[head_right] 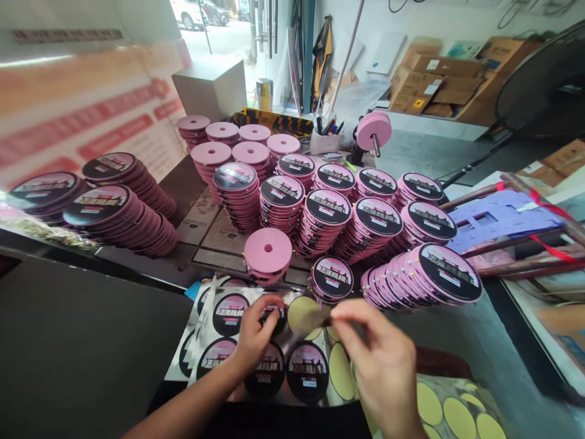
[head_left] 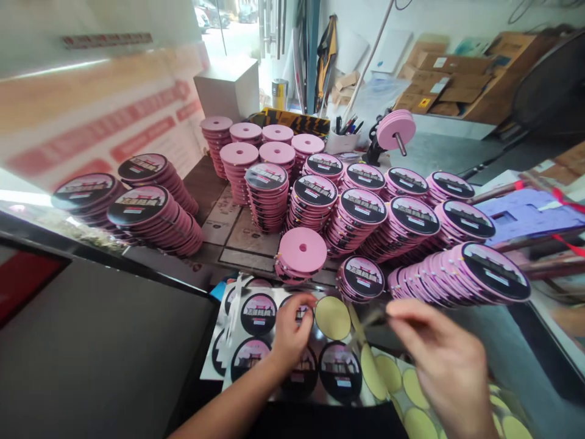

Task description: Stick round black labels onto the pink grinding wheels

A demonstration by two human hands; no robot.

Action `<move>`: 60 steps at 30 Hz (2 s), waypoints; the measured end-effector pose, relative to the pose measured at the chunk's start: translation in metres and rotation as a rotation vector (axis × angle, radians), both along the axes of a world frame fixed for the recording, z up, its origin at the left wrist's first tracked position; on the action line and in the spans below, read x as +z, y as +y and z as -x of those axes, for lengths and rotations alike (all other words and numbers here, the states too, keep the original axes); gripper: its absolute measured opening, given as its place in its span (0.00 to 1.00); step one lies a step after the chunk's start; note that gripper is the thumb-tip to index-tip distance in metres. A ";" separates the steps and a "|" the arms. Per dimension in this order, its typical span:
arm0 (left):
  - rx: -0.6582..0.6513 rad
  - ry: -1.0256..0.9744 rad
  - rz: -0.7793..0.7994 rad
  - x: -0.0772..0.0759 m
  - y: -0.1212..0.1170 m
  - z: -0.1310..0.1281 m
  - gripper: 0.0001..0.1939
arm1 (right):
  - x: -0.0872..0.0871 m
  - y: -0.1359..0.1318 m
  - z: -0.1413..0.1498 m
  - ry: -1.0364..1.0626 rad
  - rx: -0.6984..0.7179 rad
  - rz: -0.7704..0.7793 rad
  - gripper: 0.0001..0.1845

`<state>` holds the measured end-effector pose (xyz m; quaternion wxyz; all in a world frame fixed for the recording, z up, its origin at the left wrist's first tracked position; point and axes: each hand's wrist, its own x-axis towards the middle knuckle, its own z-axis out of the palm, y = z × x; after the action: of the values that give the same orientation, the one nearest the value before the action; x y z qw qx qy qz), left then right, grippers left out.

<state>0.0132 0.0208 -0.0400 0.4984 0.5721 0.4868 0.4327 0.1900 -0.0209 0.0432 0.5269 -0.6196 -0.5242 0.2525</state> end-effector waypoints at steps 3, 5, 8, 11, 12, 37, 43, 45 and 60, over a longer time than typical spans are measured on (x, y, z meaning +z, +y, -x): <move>0.332 0.102 -0.150 0.026 0.004 0.008 0.14 | 0.013 0.057 0.003 0.454 0.008 0.105 0.12; 0.442 0.176 -0.210 0.040 0.015 0.012 0.20 | 0.014 0.090 0.014 0.640 0.085 0.171 0.16; 0.374 0.234 -0.185 0.050 0.037 0.014 0.21 | 0.010 0.118 0.034 0.754 0.155 0.218 0.17; 0.313 0.204 -0.139 0.054 0.047 0.014 0.21 | 0.009 0.122 0.045 0.799 0.175 0.239 0.17; 0.308 0.180 -0.137 0.056 0.046 0.014 0.21 | 0.010 0.119 0.046 0.813 0.178 0.248 0.17; -0.035 -0.820 0.605 0.088 -0.009 0.027 0.36 | 0.003 0.043 0.043 0.671 0.087 0.228 0.10; -0.044 -0.801 0.582 0.086 -0.011 0.026 0.35 | 0.002 0.042 0.043 0.685 0.092 0.231 0.10; -0.057 -0.802 0.569 0.085 -0.011 0.026 0.34 | 0.002 0.042 0.044 0.681 0.081 0.230 0.10; -0.066 -0.817 0.523 0.083 -0.013 0.025 0.32 | 0.001 0.040 0.045 0.698 0.057 0.244 0.10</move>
<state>-0.0119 0.0075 0.0429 0.7894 0.2263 0.3254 0.4687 0.1445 0.0186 0.0441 0.5892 -0.5395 -0.2958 0.5237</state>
